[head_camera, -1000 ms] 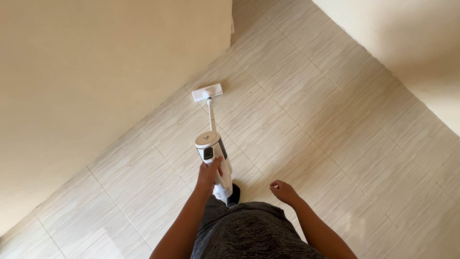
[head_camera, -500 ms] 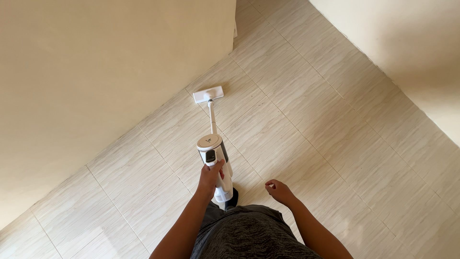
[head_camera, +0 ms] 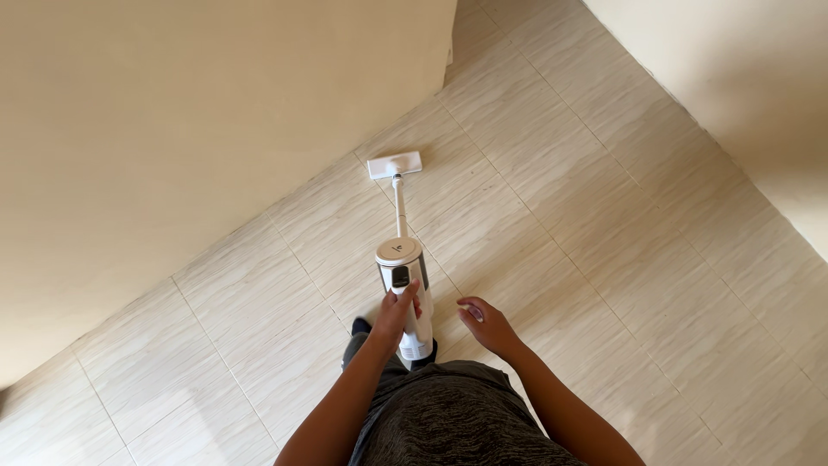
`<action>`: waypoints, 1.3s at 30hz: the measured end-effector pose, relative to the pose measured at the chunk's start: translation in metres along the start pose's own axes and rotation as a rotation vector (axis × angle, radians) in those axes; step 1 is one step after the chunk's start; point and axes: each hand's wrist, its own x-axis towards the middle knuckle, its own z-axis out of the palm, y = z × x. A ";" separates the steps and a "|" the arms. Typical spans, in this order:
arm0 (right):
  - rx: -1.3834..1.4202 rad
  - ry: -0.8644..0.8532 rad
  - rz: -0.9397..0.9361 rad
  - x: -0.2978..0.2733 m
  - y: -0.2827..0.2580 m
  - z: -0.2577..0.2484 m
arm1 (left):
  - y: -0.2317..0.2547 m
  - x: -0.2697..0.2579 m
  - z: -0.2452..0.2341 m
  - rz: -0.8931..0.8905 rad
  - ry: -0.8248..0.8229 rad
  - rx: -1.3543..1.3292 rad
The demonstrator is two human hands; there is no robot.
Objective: The person vacuums the tiled floor using a cordless stick vacuum cleaner.
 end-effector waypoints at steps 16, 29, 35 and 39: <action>-0.042 0.149 -0.104 0.037 -0.130 0.045 | 0.028 0.026 -0.009 -0.035 -0.386 -0.152; 0.404 0.291 0.036 0.060 -0.181 0.075 | 0.068 0.052 -0.035 -0.070 -0.459 -0.290; 0.411 0.324 -0.061 0.080 -0.167 0.072 | 0.094 0.046 -0.044 -0.159 -0.455 -0.148; 0.375 0.347 -0.082 0.091 -0.160 0.072 | 0.110 0.045 -0.060 -0.101 -0.552 -0.009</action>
